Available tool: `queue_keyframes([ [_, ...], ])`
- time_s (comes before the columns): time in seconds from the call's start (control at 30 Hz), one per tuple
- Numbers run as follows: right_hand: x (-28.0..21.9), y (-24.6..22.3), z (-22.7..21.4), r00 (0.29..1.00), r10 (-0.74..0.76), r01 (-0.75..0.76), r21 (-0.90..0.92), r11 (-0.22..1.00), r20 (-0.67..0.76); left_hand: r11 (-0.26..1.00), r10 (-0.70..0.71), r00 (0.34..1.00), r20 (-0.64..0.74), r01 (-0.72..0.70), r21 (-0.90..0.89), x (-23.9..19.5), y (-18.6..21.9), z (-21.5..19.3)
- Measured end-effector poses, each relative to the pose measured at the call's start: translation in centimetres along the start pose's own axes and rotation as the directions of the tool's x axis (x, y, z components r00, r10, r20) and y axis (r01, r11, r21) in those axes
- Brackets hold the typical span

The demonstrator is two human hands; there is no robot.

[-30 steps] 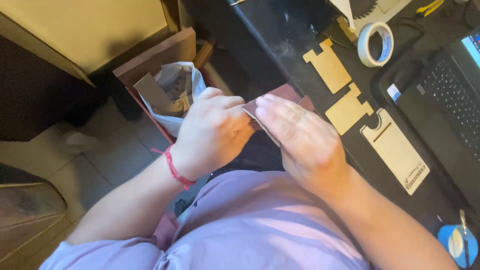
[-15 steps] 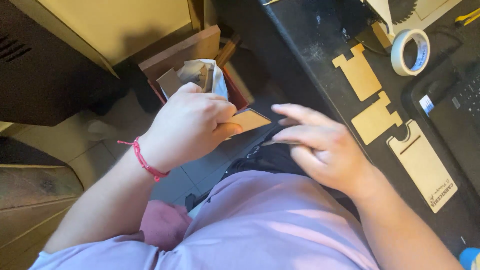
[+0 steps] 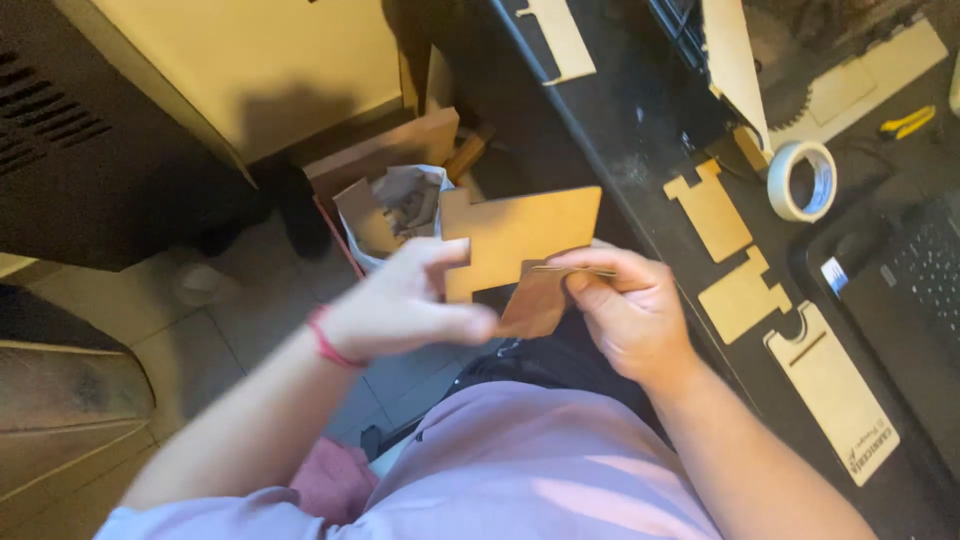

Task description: Applying a liquid coating to laser-cut wooden pieces using a paintbrush at a workbench.

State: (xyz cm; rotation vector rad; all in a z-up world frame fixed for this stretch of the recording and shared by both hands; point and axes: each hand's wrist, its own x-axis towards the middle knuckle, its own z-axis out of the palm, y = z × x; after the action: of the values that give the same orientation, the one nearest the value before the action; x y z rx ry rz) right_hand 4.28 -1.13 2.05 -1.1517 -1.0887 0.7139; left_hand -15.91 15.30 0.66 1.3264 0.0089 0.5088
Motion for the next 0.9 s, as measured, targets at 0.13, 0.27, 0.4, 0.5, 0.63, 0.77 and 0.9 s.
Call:
queue_keyframes([
  [0.13, 0.8, 0.0, -1.3, 0.990, 0.081, -0.045, -0.286, 0.957, 0.116, 0.980, 0.027, 0.980, -0.195, 0.013, 0.199, 0.1, -3.4, 2.2],
  [0.27, 1.0, -0.6, -2.8, 0.970, 0.202, -0.108, -0.503, 0.857, 0.136, 0.886, 0.111, 0.940, -0.323, 0.054, 0.460, 0.1, -2.9, 3.0],
  [0.4, 2.5, -2.1, -2.6, 0.998, 0.051, 0.002, -0.730, 0.683, 0.049, 0.810, 0.095, 0.959, -0.266, 0.081, 0.581, -0.3, -1.6, 2.9],
  [0.5, 3.2, -2.7, 1.3, 0.928, -0.002, 0.290, -0.716, 0.635, 0.374, 0.772, -0.017, 0.973, -0.231, 0.159, 0.615, -0.1, -2.2, 3.0],
  [0.63, 2.7, -1.7, 3.8, 0.937, -0.084, 0.319, -0.735, 0.598, 0.339, 0.785, -0.052, 0.967, -0.250, 0.194, 0.588, -0.4, -1.5, 3.2],
  [0.77, 2.1, -0.1, 3.0, 0.871, -0.233, 0.492, -0.745, 0.451, 0.434, 0.769, 0.043, 0.977, -0.207, 0.100, 0.631, -0.7, -0.9, 2.6],
  [0.9, 1.0, 2.9, -0.3, 0.852, -0.178, 0.519, -0.749, 0.413, 0.492, 0.743, -0.039, 0.980, -0.194, 0.158, 0.651, -1.9, -1.7, 1.4],
])
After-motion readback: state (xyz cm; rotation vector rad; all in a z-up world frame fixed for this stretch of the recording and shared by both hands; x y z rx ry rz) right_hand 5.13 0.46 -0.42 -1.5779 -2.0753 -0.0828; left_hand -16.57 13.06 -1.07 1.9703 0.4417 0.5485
